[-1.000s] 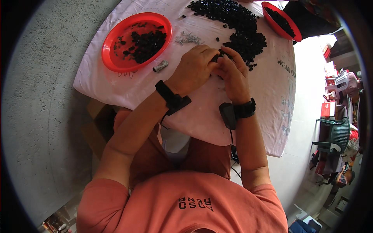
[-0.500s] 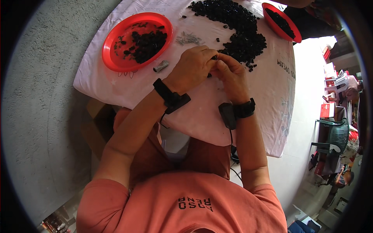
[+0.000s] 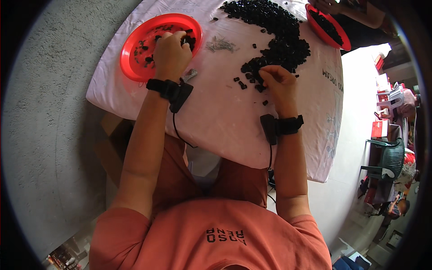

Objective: Manually assembling small metal components into black plastic fasteners at a workstation.

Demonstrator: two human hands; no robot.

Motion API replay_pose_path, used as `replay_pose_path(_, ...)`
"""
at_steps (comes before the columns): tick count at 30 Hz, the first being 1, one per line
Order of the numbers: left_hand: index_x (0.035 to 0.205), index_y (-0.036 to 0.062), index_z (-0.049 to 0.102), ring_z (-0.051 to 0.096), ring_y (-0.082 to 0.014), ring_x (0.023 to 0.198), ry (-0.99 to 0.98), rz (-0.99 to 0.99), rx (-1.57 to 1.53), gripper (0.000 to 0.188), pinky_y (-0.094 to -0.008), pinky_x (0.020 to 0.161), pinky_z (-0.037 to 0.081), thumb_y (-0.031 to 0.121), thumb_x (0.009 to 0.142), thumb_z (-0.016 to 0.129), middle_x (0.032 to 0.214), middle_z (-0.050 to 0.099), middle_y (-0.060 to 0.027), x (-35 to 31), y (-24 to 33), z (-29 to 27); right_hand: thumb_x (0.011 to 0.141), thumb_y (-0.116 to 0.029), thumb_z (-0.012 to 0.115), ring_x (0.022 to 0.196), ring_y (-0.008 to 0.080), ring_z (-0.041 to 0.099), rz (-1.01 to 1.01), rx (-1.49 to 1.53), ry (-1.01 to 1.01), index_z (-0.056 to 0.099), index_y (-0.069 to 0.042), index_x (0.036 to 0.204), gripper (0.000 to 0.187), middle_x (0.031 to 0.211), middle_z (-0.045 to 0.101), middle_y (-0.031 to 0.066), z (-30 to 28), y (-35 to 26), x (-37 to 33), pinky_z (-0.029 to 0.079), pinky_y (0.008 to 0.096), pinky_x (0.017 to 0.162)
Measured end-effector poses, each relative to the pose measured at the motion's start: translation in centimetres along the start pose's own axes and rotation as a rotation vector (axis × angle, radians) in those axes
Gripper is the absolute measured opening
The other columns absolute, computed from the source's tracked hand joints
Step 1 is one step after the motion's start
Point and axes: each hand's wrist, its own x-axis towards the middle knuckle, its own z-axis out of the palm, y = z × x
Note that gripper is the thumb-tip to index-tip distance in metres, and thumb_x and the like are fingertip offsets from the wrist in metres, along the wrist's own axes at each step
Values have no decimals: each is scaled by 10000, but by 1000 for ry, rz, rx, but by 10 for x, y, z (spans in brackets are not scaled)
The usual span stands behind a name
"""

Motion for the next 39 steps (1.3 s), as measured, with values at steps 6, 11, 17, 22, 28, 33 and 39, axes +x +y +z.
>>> replay_pose_path(6, 991, 37, 699, 645, -334, 904, -189, 155, -410, 187, -430, 822, 509, 93, 836, 611, 921, 664, -151, -8, 40, 0, 839, -78, 720, 657, 66, 600, -23, -119, -44, 743, -5, 961, 144, 787, 708, 21, 2, 5, 1, 481, 220, 615)
replay_pose_path(11, 968, 37, 708, 644, -290, 796, -429, 333, -554, 153, -369, 710, 514, 32, 835, 633, 874, 634, -120, -36, 73, 18, 866, -80, 682, 650, 67, 597, -30, -129, -70, 740, -5, 996, 161, 794, 711, 29, 3, 5, 1, 484, 221, 610)
replay_pose_path(17, 883, 68, 717, 607, -336, 912, -426, 364, -482, 118, -430, 794, 492, 54, 787, 649, 876, 619, -128, -47, 94, 25, 885, -72, 654, 650, 70, 598, -47, -104, -28, 724, 0, 1058, 200, 795, 709, 35, 2, 8, 3, 485, 222, 606)
replay_pose_path(22, 898, 59, 701, 610, -331, 925, -490, 362, -442, 133, -429, 801, 489, 40, 775, 652, 880, 622, -130, -47, 86, 28, 879, -74, 666, 641, 72, 605, -30, -112, -50, 722, 8, 1048, 196, 796, 709, 43, 3, 5, 2, 485, 224, 597)
replay_pose_path(28, 885, 35, 697, 626, -338, 922, -482, 300, -541, 103, -423, 793, 500, 52, 799, 642, 897, 643, -147, -45, 86, 30, 856, -45, 690, 643, 78, 619, -26, -90, -82, 722, 14, 1034, 190, 802, 712, 39, 4, 7, 3, 489, 224, 595)
replay_pose_path(33, 966, 2, 700, 643, -225, 789, -597, 54, -756, 149, -339, 716, 510, 84, 856, 642, 863, 682, -126, -37, 87, 20, 840, -38, 719, 680, 74, 623, -14, 8, -119, 722, 12, 1029, 195, 822, 712, 32, 6, 3, 0, 488, 212, 608)
replay_pose_path(39, 982, -20, 698, 608, -78, 736, -689, -50, -838, 166, -256, 666, 494, 113, 901, 639, 828, 684, -55, -34, 89, 14, 851, -56, 723, 708, 67, 621, 8, 103, -111, 722, -8, 998, 155, 804, 694, 12, 9, 0, -1, 488, 206, 633)
